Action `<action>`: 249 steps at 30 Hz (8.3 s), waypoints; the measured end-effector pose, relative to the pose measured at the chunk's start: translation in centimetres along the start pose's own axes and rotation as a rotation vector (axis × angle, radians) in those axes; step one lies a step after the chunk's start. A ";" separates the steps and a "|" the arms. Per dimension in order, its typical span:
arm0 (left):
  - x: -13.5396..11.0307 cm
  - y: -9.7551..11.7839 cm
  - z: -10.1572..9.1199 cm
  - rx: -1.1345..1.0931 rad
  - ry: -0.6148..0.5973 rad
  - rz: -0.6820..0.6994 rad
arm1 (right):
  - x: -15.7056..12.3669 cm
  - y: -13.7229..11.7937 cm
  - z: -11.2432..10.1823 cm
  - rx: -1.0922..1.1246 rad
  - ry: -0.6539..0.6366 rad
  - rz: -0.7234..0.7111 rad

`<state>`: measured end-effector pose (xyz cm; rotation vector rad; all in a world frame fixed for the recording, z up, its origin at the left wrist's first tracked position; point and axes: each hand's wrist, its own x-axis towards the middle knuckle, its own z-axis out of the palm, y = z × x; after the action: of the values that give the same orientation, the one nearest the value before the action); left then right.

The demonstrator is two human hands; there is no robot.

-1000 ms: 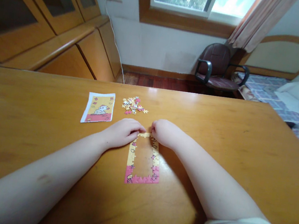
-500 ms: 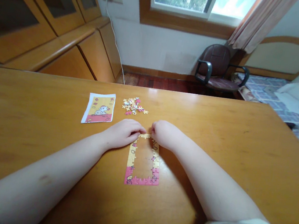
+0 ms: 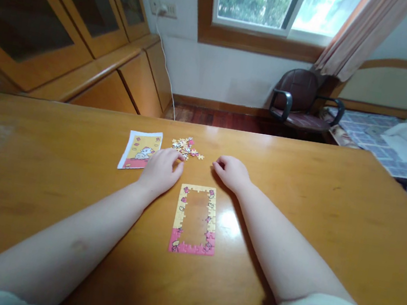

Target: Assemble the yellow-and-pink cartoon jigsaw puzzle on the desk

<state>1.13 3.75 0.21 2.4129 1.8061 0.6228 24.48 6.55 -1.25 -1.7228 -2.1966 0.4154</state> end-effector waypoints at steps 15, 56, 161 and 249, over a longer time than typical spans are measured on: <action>4.6 -2.1 0.7 -0.004 0.027 -0.140 | 0.2 0.2 0.3 -0.010 -0.018 -0.023; 4.9 -1.2 2.2 -0.001 -0.081 0.051 | -0.8 -1.3 0.2 -0.026 -0.182 -0.413; 5.4 -2.1 -0.7 -0.119 -0.083 -0.429 | -0.5 -1.0 0.0 0.011 -0.234 -0.388; 4.1 0.5 2.3 -0.120 -0.317 0.176 | -0.2 -0.7 1.4 0.175 -0.069 -0.253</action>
<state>3.36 7.81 -0.60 2.4400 1.4056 0.3243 23.33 6.12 -2.27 -1.3401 -2.3113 0.5893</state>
